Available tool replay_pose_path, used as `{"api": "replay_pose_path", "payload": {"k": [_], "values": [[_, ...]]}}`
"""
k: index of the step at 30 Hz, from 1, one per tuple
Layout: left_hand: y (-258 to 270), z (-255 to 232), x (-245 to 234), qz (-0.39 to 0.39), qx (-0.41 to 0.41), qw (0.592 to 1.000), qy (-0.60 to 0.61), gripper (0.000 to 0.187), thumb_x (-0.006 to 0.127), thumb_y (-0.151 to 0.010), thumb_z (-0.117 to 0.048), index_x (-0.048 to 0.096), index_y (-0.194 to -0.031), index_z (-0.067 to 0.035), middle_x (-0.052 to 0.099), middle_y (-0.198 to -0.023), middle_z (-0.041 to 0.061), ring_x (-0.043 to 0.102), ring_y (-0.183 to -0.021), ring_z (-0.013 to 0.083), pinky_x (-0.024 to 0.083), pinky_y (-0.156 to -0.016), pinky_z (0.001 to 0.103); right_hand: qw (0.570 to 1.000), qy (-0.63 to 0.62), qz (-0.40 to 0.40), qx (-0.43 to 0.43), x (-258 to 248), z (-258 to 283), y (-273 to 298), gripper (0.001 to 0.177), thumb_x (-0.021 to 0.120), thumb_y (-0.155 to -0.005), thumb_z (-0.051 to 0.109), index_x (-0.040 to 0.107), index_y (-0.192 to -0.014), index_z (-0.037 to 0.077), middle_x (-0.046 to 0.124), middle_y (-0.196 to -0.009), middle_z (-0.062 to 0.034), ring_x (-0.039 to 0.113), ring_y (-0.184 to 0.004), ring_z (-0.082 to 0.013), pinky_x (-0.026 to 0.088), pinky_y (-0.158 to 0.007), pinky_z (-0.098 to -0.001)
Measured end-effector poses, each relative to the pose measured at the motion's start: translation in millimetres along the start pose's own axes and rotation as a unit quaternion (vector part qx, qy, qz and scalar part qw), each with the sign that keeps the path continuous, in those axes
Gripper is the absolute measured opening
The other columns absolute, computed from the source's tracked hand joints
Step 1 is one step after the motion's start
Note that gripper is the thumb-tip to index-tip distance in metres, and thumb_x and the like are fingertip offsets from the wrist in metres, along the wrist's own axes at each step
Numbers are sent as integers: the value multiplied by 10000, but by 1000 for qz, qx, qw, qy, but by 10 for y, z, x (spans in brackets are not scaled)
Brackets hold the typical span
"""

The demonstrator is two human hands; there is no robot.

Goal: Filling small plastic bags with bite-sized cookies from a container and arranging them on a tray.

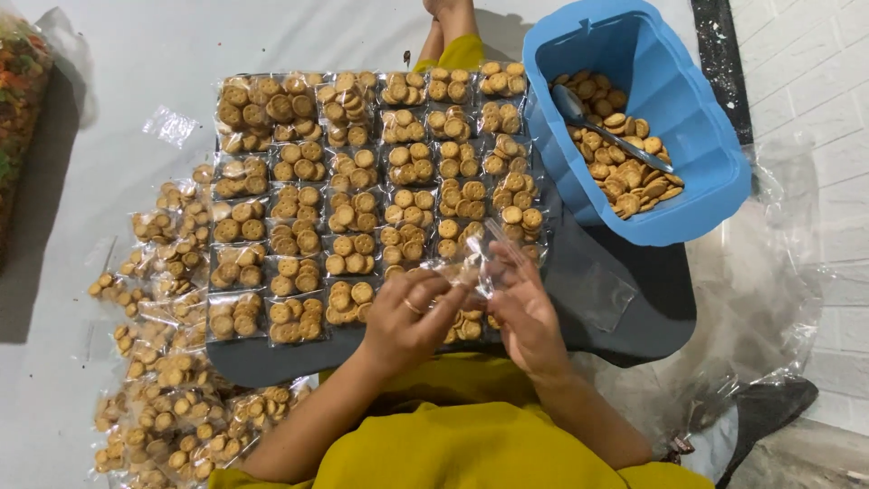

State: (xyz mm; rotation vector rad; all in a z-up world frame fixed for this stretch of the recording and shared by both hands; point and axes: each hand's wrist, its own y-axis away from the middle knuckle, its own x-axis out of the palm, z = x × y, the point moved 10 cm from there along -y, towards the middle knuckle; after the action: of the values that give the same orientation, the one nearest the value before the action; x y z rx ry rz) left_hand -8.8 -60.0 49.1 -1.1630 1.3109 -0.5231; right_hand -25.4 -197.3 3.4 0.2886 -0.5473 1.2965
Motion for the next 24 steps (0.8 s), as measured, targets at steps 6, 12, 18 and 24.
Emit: {"api": "replay_pose_path", "payload": {"k": [6, 12, 18, 24], "values": [[-188, -7, -117, 55, -93, 975, 197, 375, 775, -849, -435, 760, -1041, -114, 671, -935, 91, 690, -938, 323, 576, -827, 440, 994, 108, -9, -19, -177, 15, -26, 578, 612, -912, -58, 428, -1450, 42, 649, -844, -164, 712, -751, -202, 611, -661, -270], [50, 527, 248, 141, -427, 800, 398, 727, 893, -743, -303, 586, -1323, 10, 674, -1092, 280, 690, -994, 467, 577, -816, 534, 983, 182, 26, -4, -181, -86, 56, 678, 671, -888, -66, 361, -1483, 30, 705, -861, -174, 750, -718, -190, 617, -626, -258], [372, 532, 431, 140, -513, 725, 437, 130, 835, -842, -165, 793, -859, -44, 693, -665, 84, 637, -663, 129, 517, -596, 299, 982, 187, 33, -8, -108, -39, 89, 693, 676, -896, -53, 345, -1500, 30, 674, -846, -143, 668, -722, -126, 599, -663, -247], [165, 605, 184, 106, -504, 769, 379, 118, 785, -872, -129, 823, -925, -31, 734, -612, 116, 664, -575, 130, 551, -553, 285, 954, 273, -30, -121, -65, 262, 120, 695, 734, -875, 49, 378, -1471, 1, 651, -1201, -178, 676, -974, -199, 588, -826, -286]]}}
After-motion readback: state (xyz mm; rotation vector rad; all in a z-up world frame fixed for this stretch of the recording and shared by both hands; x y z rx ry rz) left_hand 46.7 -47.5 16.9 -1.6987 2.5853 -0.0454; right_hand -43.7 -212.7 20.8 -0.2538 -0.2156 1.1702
